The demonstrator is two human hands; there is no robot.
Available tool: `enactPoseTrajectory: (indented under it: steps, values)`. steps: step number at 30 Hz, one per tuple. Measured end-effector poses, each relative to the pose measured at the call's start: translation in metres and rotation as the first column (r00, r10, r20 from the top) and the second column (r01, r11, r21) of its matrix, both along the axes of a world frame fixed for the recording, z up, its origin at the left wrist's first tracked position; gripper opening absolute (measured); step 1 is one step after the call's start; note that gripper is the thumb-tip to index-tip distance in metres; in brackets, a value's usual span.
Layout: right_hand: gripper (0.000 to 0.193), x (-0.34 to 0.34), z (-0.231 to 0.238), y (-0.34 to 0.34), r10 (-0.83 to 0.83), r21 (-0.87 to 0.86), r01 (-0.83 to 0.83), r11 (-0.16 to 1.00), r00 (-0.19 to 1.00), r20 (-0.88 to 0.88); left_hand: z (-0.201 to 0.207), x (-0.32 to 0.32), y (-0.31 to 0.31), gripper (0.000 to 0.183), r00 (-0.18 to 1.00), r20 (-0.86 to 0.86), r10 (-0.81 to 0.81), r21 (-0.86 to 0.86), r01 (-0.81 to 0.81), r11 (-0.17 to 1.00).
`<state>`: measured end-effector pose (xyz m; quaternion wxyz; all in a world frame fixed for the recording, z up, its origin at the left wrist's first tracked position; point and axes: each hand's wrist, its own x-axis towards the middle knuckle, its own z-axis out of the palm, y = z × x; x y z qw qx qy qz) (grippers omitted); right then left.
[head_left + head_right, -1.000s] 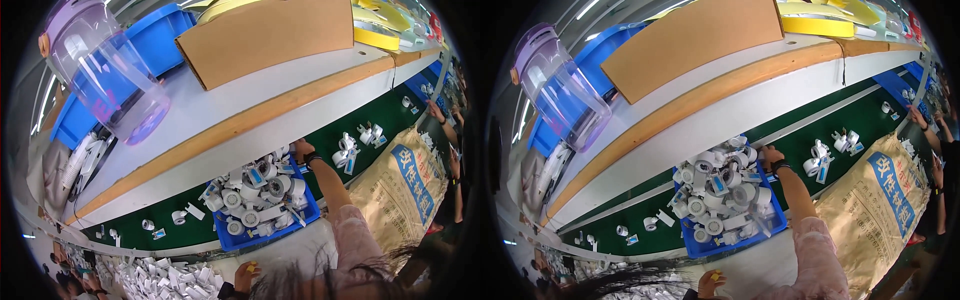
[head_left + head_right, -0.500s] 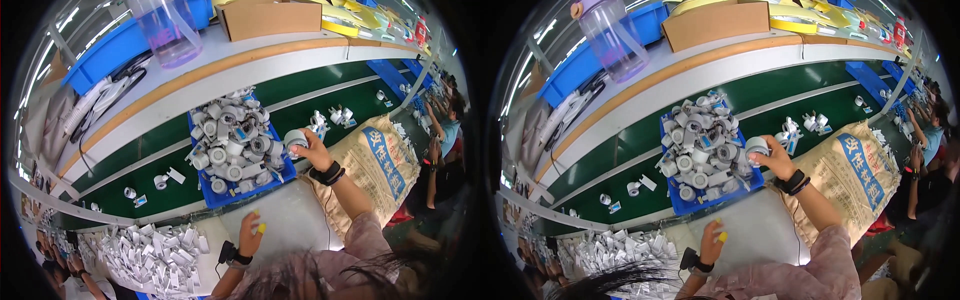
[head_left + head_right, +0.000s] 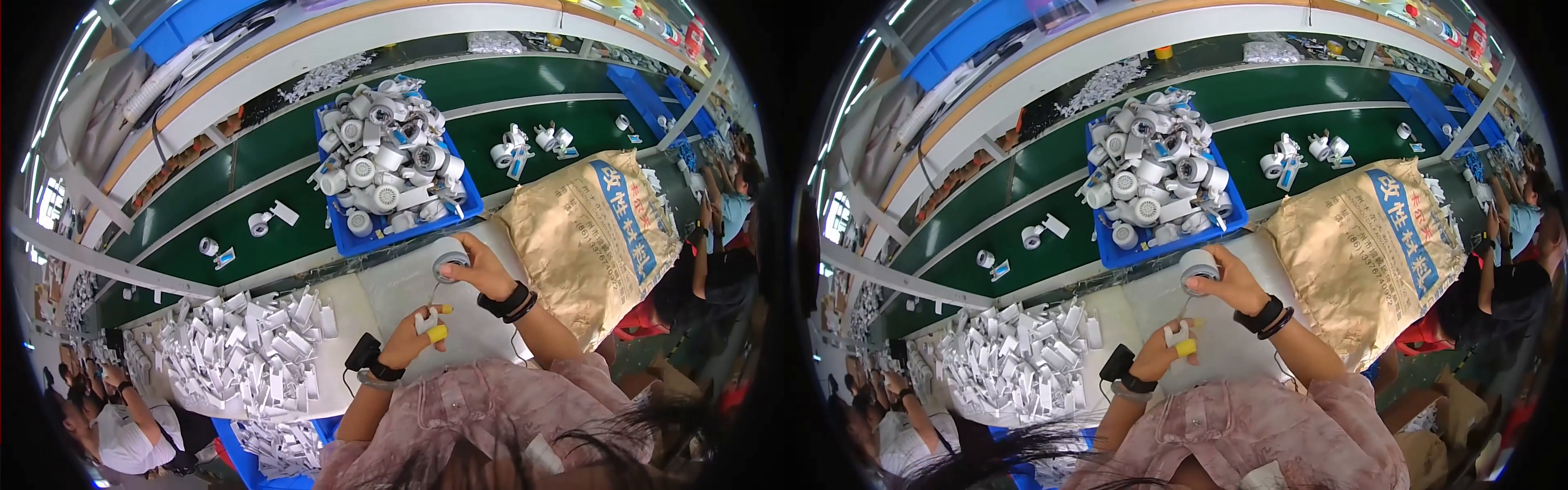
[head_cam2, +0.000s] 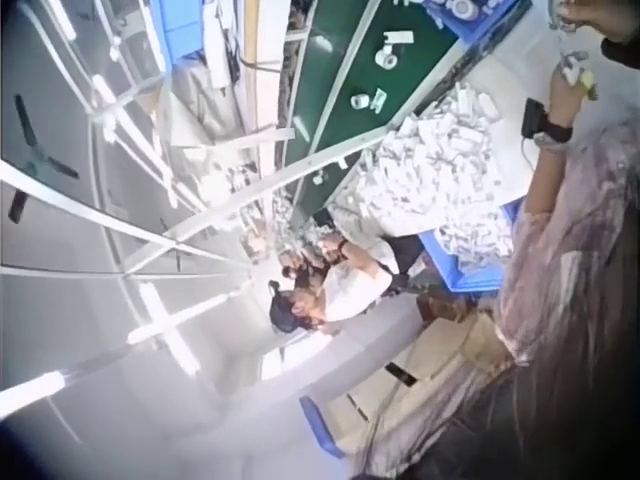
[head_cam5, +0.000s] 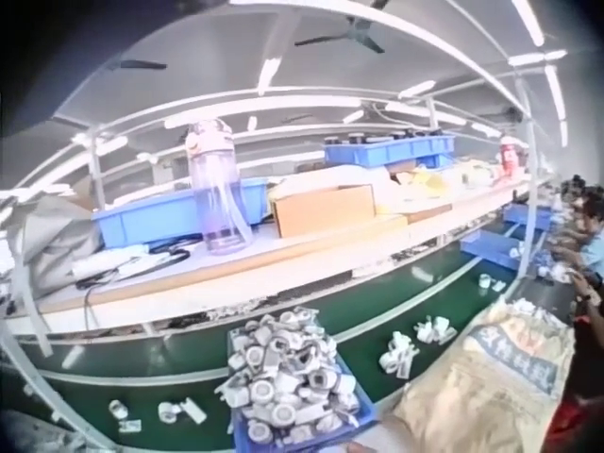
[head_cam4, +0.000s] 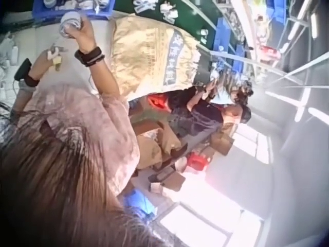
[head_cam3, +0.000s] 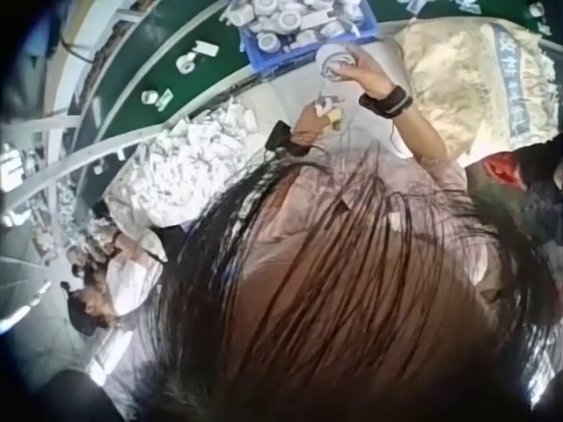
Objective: The person picks up a white plastic housing and a small internal component, fits them together by hand, and places the assembled unit onto the green conveyor belt.
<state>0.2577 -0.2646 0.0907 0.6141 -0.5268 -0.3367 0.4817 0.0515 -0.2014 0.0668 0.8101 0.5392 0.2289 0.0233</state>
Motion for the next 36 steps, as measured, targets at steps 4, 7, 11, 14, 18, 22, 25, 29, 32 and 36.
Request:
enactPoseTrajectory:
  steps: [4, 7, 11, 14, 18, 22, 25, 29, 32, 36]
  values:
    - [0.058, -0.006, -0.018, -0.030, -0.138, 0.142, 0.036, 0.989, 0.562, 0.815, 0.003, -0.014, -0.002, 0.036, 0.991, 0.136, 0.014, -0.215, 0.015, 0.977]
    - [0.059, -0.020, -0.020, -0.052, 0.301, 0.034, -0.354, 0.935, 0.838, 0.456, 0.002, -0.010, -0.003, 0.029, 0.993, 0.071, -0.091, -0.097, 0.097, 0.991]
    - [0.054, -0.036, -0.018, -0.065, 0.569, -0.105, -0.563, 0.820, 0.821, 0.046, 0.015, -0.012, -0.002, 0.024, 0.971, 0.044, -0.236, -0.086, 0.239, 0.967]
    - [0.033, -0.036, -0.036, -0.072, 0.551, -0.120, -0.541, 0.832, 0.783, 0.288, 0.010, -0.019, 0.002, 0.024, 0.965, 0.061, -0.254, 0.066, 0.250, 0.966]
    - [0.017, -0.028, -0.041, -0.065, 0.489, -0.079, -0.601, 0.795, 0.558, 0.671, 0.005, -0.027, 0.002, 0.023, 0.996, -0.013, -0.090, 0.027, 0.090, 0.996]
    - [0.018, -0.026, -0.022, -0.073, 0.515, -0.164, -0.495, 0.853, 0.752, 0.411, -0.005, -0.022, -0.006, 0.026, 0.978, -0.077, 0.192, 0.014, -0.192, 0.981]
    - [0.019, -0.032, -0.021, -0.073, 0.438, -0.152, -0.413, 0.898, 0.812, 0.385, -0.016, -0.012, -0.014, 0.028, 0.936, -0.101, 0.338, 0.272, -0.301, 0.914]
    - [0.023, -0.034, -0.018, -0.074, 0.369, -0.163, -0.334, 0.928, 0.880, 0.299, -0.035, -0.018, -0.012, 0.032, 0.924, -0.007, 0.383, 0.183, -0.376, 0.908]
    - [0.023, -0.027, -0.019, -0.079, 0.432, -0.180, -0.426, 0.887, 0.902, -0.008, -0.014, -0.021, -0.008, 0.031, 0.971, -0.030, 0.237, 0.114, -0.233, 0.966]
    - [0.018, -0.020, -0.015, -0.076, 0.559, -0.147, -0.597, 0.789, 0.796, -0.232, 0.006, -0.019, -0.007, 0.035, 0.993, 0.105, 0.060, 0.050, -0.065, 0.997]
